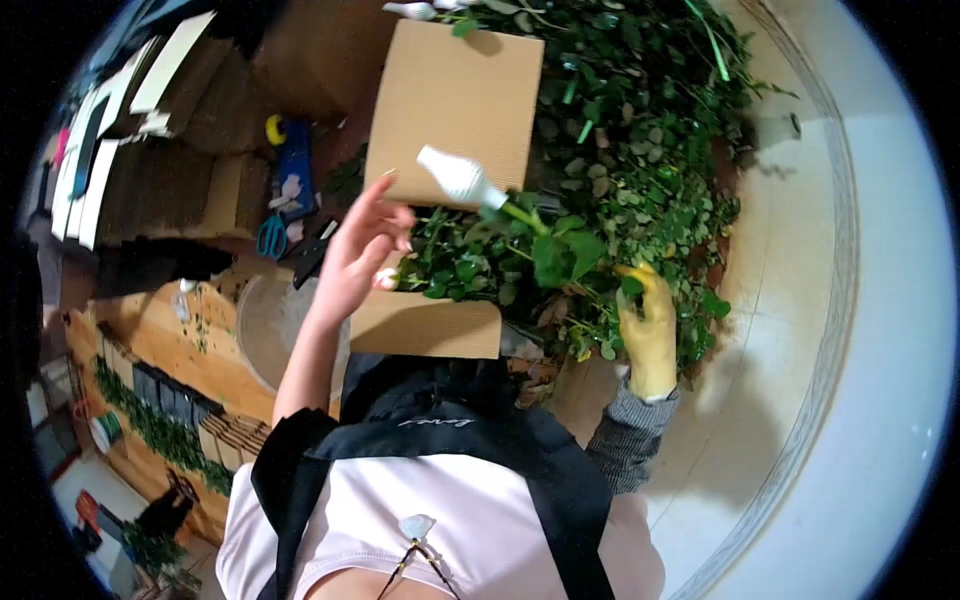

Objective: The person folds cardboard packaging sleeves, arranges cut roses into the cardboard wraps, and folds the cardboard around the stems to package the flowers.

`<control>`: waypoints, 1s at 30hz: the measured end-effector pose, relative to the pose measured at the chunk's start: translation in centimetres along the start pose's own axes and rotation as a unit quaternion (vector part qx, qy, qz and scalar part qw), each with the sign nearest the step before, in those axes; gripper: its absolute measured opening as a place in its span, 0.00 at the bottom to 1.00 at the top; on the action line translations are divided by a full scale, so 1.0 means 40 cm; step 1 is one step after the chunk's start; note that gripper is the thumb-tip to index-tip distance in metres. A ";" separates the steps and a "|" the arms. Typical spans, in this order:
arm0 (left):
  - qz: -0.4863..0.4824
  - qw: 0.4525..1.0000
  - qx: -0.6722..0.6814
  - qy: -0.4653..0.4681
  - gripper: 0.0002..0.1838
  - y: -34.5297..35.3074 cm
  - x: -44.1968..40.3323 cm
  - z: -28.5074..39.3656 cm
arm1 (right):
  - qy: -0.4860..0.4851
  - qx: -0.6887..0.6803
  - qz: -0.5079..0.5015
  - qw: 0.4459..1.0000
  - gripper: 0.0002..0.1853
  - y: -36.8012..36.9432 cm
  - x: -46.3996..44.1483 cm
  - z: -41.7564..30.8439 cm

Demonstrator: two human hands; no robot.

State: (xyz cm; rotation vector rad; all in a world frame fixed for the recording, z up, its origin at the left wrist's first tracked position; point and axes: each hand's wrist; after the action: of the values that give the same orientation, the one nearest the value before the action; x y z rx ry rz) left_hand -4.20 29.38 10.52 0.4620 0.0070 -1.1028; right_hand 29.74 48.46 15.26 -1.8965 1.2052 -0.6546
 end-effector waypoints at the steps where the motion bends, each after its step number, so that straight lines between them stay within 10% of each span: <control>1: 0.010 0.997 0.061 0.038 0.27 0.028 -0.013 0.003 | -0.013 0.004 -0.024 1.000 0.22 0.006 0.014 -0.027; 15: 0.276 0.948 -0.155 -0.027 0.16 -0.156 0.168 0.042 | -0.107 0.008 -0.182 0.977 0.22 0.123 0.030 -0.141; 18: 0.417 0.836 -0.357 0.018 0.15 -0.344 0.273 0.057 | -0.059 0.023 -0.163 0.985 0.21 0.110 0.026 -0.066; 19: 0.329 0.714 -0.618 0.011 0.16 -0.419 0.329 0.071 | -0.028 0.023 -0.130 0.991 0.20 0.097 0.019 -0.032; 20: 0.226 0.650 -0.682 -0.248 0.16 -0.427 0.354 0.126 | -0.027 0.029 -0.133 0.990 0.18 0.078 0.020 -0.035; 23: 0.044 0.578 -0.631 -0.516 0.35 -0.376 0.362 0.122 | -0.036 0.015 -0.144 0.989 0.17 0.075 0.027 -0.072; 27: 0.041 0.933 -0.338 -0.117 0.36 -0.197 0.261 0.052 | -0.019 -0.050 -0.191 0.980 0.19 0.131 0.028 -0.042; 30: 0.032 0.990 -0.131 -0.051 0.26 -0.064 0.202 0.029 | -0.039 -0.019 -0.200 0.979 0.20 0.155 0.025 -0.067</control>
State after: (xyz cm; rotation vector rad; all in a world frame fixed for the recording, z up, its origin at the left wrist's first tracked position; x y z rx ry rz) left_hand -2.93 21.11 8.81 0.1681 0.0468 -1.0439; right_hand 25.00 45.11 11.66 -2.1997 0.7957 -0.7613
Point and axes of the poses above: each hand's wrist, its own x-axis away from the middle knuckle, its own y-axis out of the palm, z = x × y, and after that the axes turned 14 degrees about y, right-handed
